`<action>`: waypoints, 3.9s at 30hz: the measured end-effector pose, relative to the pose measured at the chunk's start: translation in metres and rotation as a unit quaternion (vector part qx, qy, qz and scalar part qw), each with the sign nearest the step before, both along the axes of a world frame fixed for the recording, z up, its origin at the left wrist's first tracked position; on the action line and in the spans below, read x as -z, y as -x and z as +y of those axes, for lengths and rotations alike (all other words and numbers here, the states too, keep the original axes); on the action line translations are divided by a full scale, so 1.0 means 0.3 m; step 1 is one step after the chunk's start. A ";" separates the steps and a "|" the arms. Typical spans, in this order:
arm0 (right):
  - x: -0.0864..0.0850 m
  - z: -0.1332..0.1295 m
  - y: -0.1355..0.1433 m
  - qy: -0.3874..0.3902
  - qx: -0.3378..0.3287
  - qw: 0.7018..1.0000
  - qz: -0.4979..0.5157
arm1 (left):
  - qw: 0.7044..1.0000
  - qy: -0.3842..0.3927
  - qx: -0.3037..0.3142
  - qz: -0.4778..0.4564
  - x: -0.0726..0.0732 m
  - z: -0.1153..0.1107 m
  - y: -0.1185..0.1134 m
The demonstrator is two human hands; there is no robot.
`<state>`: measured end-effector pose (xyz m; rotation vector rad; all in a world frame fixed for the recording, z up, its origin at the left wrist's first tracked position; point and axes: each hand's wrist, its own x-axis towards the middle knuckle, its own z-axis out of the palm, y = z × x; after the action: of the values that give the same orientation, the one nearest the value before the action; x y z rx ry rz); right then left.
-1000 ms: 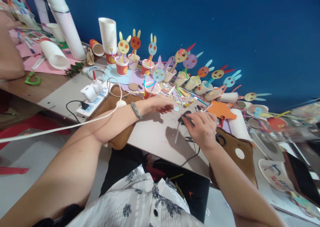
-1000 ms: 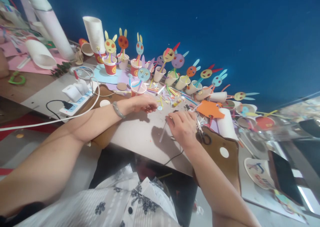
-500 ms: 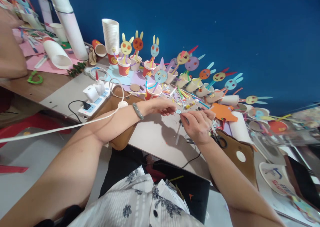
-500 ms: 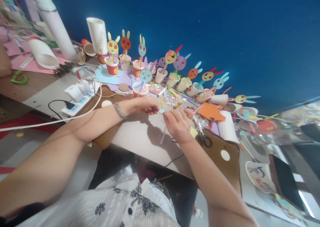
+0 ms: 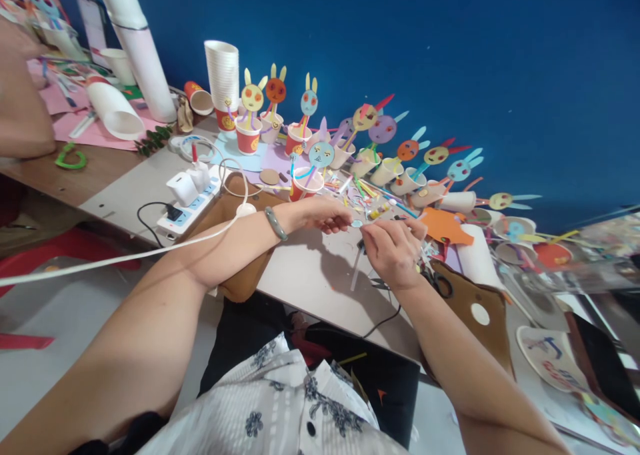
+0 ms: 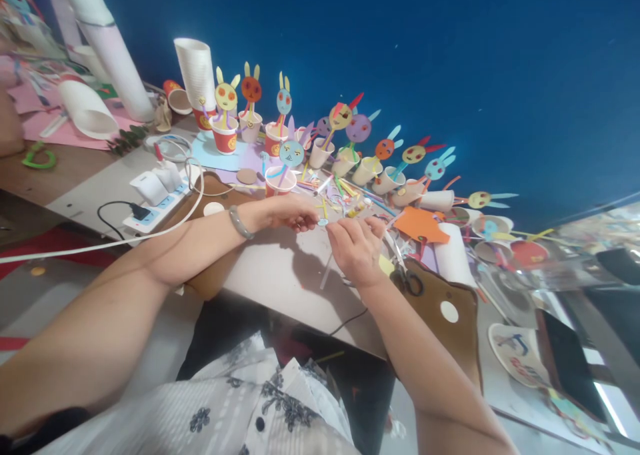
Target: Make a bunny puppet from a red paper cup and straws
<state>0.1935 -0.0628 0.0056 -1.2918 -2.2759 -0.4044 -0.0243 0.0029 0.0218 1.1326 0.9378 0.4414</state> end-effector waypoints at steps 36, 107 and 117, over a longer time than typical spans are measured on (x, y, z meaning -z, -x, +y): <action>-0.059 0.288 0.179 0.258 0.015 0.838 0.481 | 0.667 -0.603 -0.078 0.430 0.058 0.082 0.045; 0.011 0.319 0.195 0.288 0.046 0.803 0.519 | 0.694 -0.583 -0.081 0.414 0.057 0.062 0.035; 0.015 0.316 0.215 0.302 0.031 0.770 0.562 | 0.693 -0.580 -0.079 0.420 0.050 0.058 0.034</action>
<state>0.1292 0.0320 0.0011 -1.3171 -1.2880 0.9543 -0.0344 0.0204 0.0067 2.5744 1.6281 0.7063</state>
